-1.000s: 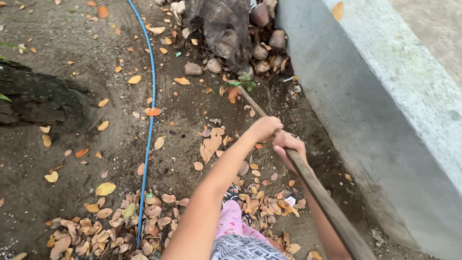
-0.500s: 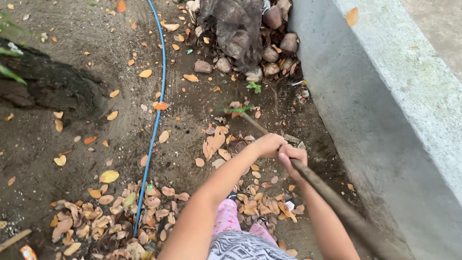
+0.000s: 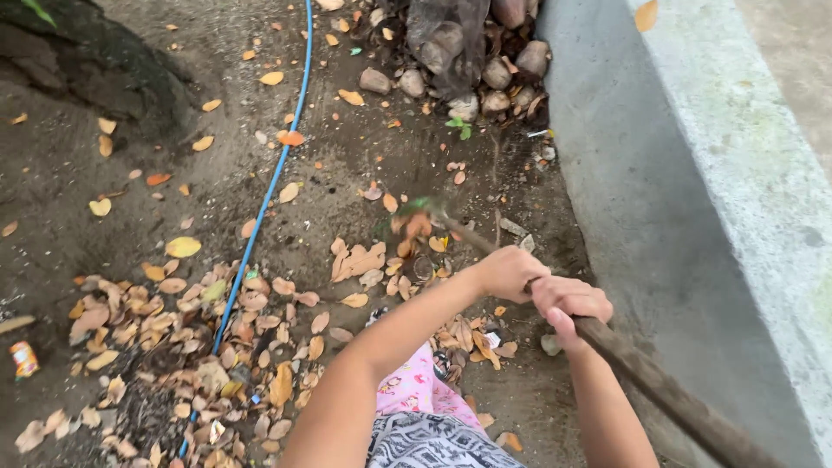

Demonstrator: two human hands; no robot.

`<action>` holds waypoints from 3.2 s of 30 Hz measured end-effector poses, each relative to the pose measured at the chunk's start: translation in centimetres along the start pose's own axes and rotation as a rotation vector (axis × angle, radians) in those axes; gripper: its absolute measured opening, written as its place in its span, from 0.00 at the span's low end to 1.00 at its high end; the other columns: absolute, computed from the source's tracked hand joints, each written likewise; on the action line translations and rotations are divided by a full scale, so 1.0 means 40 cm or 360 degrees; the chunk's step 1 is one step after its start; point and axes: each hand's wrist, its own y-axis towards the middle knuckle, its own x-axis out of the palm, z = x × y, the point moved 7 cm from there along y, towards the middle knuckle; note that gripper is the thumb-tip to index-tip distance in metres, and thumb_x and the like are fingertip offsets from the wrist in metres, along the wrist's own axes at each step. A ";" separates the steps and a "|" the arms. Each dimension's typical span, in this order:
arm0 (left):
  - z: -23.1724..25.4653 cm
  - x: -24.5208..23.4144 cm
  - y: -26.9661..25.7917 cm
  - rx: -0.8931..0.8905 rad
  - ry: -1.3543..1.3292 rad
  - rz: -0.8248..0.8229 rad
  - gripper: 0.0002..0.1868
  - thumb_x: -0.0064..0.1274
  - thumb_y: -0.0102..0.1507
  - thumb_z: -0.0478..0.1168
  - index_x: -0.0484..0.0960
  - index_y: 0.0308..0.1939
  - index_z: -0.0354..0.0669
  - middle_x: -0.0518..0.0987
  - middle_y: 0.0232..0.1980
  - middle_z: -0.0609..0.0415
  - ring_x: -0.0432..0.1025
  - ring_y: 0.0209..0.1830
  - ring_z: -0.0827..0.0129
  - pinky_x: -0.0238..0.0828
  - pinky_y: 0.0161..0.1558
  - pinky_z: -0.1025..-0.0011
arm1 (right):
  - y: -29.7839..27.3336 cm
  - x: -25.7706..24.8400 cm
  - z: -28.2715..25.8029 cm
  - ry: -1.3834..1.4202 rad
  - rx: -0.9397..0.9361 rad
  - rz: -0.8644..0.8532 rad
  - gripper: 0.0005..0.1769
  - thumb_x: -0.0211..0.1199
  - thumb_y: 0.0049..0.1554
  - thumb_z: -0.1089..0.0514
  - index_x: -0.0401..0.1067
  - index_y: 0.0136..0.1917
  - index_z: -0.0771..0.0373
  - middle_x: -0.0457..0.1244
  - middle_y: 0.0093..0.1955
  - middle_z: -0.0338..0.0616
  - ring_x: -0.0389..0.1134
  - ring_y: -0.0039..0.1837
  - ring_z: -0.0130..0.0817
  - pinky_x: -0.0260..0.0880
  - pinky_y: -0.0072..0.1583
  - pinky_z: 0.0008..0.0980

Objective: Sweep dry leaves and debris from the ground using a rake or stick.

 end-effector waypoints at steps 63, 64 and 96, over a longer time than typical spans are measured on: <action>0.356 0.141 -0.444 -0.0260 0.0109 -0.0040 0.16 0.64 0.45 0.42 0.82 0.36 0.48 0.82 0.33 0.51 0.77 0.35 0.53 0.73 0.35 0.58 | -0.373 0.312 -0.257 -0.0596 0.0160 -0.0167 0.05 0.62 0.50 0.66 0.70 0.33 0.69 0.64 0.35 0.47 0.68 0.38 0.37 0.69 0.43 0.32; 0.370 0.149 -0.434 -0.0274 0.0117 -0.0022 0.16 0.64 0.45 0.42 0.82 0.36 0.48 0.82 0.33 0.51 0.77 0.35 0.53 0.73 0.35 0.58 | -0.367 0.306 -0.277 -0.0580 0.0160 -0.0186 0.05 0.62 0.50 0.66 0.70 0.33 0.69 0.64 0.35 0.47 0.68 0.38 0.37 0.69 0.43 0.32; 0.319 0.206 -0.417 -0.0465 0.0171 0.0115 0.09 0.63 0.52 0.40 0.81 0.35 0.49 0.80 0.35 0.52 0.76 0.39 0.52 0.73 0.39 0.58 | -0.437 0.207 -0.219 -0.0646 0.0280 -0.0342 0.08 0.65 0.48 0.62 0.70 0.33 0.68 0.63 0.36 0.45 0.68 0.40 0.37 0.69 0.44 0.34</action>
